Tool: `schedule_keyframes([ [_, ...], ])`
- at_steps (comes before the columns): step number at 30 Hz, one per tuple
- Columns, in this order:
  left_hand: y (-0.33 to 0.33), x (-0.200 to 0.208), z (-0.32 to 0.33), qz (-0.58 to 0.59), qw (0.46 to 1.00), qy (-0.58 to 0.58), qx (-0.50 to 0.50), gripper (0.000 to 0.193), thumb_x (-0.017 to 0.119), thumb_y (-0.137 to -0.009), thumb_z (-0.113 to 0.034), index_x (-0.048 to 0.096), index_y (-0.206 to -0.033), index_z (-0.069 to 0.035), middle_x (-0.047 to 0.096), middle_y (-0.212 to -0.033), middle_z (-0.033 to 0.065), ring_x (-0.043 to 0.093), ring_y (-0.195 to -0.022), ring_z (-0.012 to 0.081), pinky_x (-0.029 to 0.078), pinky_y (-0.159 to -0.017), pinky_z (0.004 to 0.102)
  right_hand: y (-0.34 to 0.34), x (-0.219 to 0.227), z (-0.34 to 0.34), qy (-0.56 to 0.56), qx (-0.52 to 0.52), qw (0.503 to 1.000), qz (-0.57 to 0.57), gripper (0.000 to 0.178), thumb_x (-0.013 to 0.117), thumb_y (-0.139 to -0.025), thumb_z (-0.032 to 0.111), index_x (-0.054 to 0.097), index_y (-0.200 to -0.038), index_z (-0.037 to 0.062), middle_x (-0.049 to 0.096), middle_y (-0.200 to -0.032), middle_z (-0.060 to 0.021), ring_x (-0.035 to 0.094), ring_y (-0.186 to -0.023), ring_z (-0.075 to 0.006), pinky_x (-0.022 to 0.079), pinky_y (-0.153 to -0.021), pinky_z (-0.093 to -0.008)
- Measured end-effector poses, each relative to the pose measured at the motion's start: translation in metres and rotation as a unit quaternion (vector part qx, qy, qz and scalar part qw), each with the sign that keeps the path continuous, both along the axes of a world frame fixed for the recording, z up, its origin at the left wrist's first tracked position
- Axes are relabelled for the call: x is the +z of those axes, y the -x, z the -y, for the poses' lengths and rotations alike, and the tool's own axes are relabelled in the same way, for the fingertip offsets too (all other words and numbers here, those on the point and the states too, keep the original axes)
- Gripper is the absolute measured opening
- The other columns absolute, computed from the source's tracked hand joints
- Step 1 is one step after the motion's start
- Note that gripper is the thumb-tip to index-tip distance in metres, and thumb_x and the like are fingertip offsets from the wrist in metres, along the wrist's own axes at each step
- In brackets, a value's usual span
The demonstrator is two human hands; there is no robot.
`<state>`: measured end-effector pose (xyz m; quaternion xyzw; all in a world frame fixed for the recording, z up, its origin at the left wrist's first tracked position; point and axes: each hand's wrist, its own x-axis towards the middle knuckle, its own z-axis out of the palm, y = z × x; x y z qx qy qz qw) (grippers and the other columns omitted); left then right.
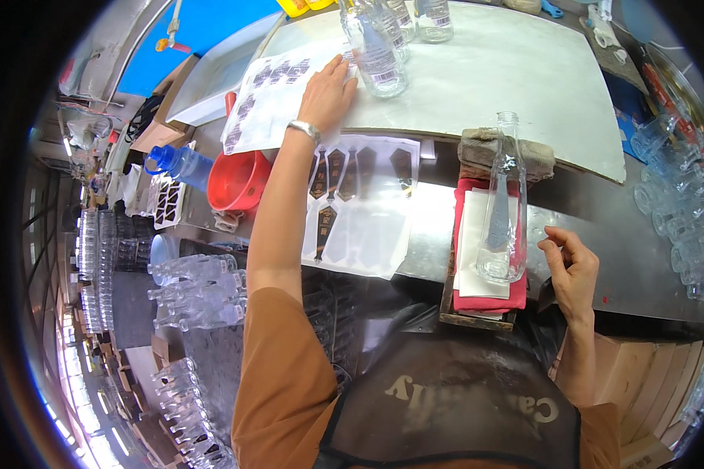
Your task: The person repeatedly picks up clear plastic bottles, applies a dark rectangular label to the side, and smooths it with a black tool. The labeled bottles are placed on a nearby surface. The process is repeated for multiple bottles in a continuous loop.
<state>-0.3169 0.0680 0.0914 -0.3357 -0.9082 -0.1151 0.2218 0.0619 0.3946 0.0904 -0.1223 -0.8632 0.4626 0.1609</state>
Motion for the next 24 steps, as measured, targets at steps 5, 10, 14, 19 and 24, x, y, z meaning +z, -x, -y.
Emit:
schedule_keyframes([
  [5,-0.009,0.005,-0.004,0.061,0.995,0.057,0.053,0.043,0.054,-0.095,-0.027,0.062,-0.121,0.005,0.059,-0.135,0.0225,0.059,-0.118,0.0386,0.046,-0.102,0.0450,-0.011,-0.016,-0.011,0.002,-0.024,1.000,0.001,0.021,0.071,-0.088,0.008,0.071,-0.107,-0.0001,0.069,-0.079,-0.0077,0.044,-0.053,-0.0078,0.039,-0.053,-0.0257],
  [10,-0.031,0.006,0.006,0.074,0.993,0.069,0.062,0.044,0.055,-0.095,-0.028,0.062,-0.124,0.005,0.058,-0.137,0.0227,0.056,-0.123,0.0398,0.043,-0.106,0.0433,-0.006,-0.014,-0.009,-0.006,-0.018,1.000,0.015,0.022,0.071,-0.088,0.009,0.071,-0.108,-0.0003,0.070,-0.080,-0.0084,0.045,-0.052,-0.0078,0.040,-0.053,-0.0258],
  [14,-0.015,-0.003,0.007,0.005,1.000,0.010,0.012,0.051,0.053,-0.097,-0.031,0.058,-0.132,0.006,0.051,-0.145,0.0232,0.051,-0.129,0.0401,0.041,-0.109,0.0430,-0.005,-0.010,-0.007,-0.009,-0.007,1.000,0.005,0.022,0.071,-0.088,0.008,0.071,-0.108,-0.0008,0.070,-0.080,-0.0088,0.045,-0.052,-0.0079,0.040,-0.053,-0.0258],
  [19,-0.001,0.002,0.001,0.084,0.994,0.048,0.049,0.056,0.048,-0.099,-0.037,0.055,-0.135,0.006,0.049,-0.148,0.0229,0.050,-0.132,0.0386,0.040,-0.110,0.0422,-0.014,-0.019,-0.012,0.002,-0.025,1.000,0.016,0.022,0.071,-0.088,0.008,0.071,-0.108,-0.0010,0.071,-0.081,-0.0095,0.045,-0.051,-0.0081,0.040,-0.053,-0.0260],
  [24,-0.010,0.004,0.005,0.061,0.991,0.094,0.074,0.055,0.049,-0.098,-0.038,0.059,-0.130,0.006,0.056,-0.141,0.0221,0.054,-0.127,0.0368,0.042,-0.107,0.0438,-0.012,-0.020,-0.010,-0.012,-0.019,1.000,0.021,0.022,0.071,-0.088,0.009,0.071,-0.108,-0.0009,0.070,-0.080,-0.0100,0.046,-0.051,-0.0081,0.040,-0.053,-0.0261],
])
